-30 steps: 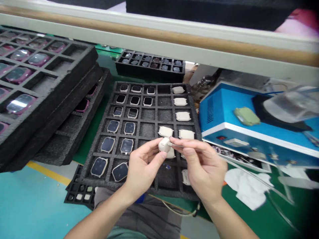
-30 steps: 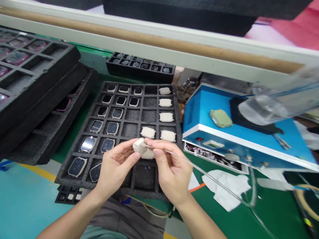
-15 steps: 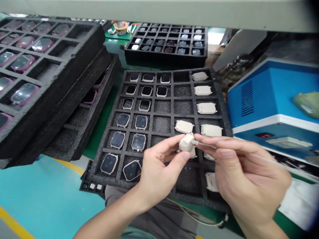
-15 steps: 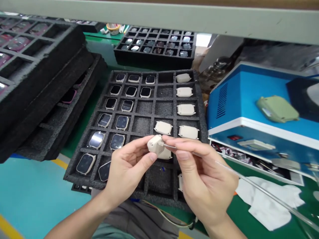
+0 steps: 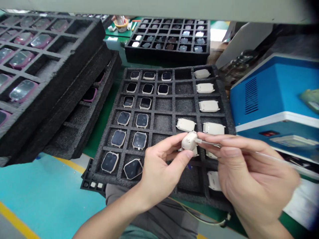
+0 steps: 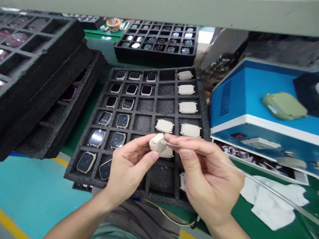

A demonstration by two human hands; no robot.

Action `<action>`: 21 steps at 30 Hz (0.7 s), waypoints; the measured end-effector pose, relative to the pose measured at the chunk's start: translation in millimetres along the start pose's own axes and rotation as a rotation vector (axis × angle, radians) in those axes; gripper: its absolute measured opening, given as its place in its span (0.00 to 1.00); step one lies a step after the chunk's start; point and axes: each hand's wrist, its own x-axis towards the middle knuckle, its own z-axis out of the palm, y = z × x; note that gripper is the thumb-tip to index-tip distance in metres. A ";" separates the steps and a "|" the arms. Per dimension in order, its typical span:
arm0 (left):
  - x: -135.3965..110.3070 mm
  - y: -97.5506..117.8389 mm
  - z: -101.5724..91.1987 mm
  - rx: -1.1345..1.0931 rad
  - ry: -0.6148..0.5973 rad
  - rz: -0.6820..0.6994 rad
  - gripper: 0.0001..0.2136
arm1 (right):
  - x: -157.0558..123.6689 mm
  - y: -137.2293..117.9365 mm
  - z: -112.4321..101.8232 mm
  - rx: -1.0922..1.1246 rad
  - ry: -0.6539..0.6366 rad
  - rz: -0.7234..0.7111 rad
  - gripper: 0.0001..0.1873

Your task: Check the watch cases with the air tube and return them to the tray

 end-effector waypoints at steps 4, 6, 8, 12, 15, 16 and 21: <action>-0.4 0.6 -0.1 -0.001 -0.003 0.004 0.16 | 0.4 3.3 0.5 0.013 0.011 -0.022 0.05; -0.5 0.4 -0.3 -0.005 -0.002 0.003 0.16 | 0.7 3.5 1.1 0.019 0.018 -0.032 0.05; -0.7 0.0 -0.5 -0.008 -0.003 0.002 0.16 | 0.8 3.2 1.7 0.019 0.019 -0.033 0.05; -0.8 -1.1 -1.0 -0.009 -0.006 0.000 0.16 | 0.8 3.6 1.8 0.013 0.022 -0.031 0.05; -0.3 -1.3 -1.1 -0.008 -0.005 0.002 0.16 | 0.9 4.4 1.5 0.026 0.018 -0.037 0.05; -0.1 -1.2 -0.9 -0.009 -0.005 0.003 0.16 | 0.9 4.6 1.5 0.032 0.017 -0.036 0.05; 0.0 -0.4 0.1 -0.014 -0.006 0.006 0.16 | 1.2 4.5 2.3 0.033 0.020 -0.040 0.05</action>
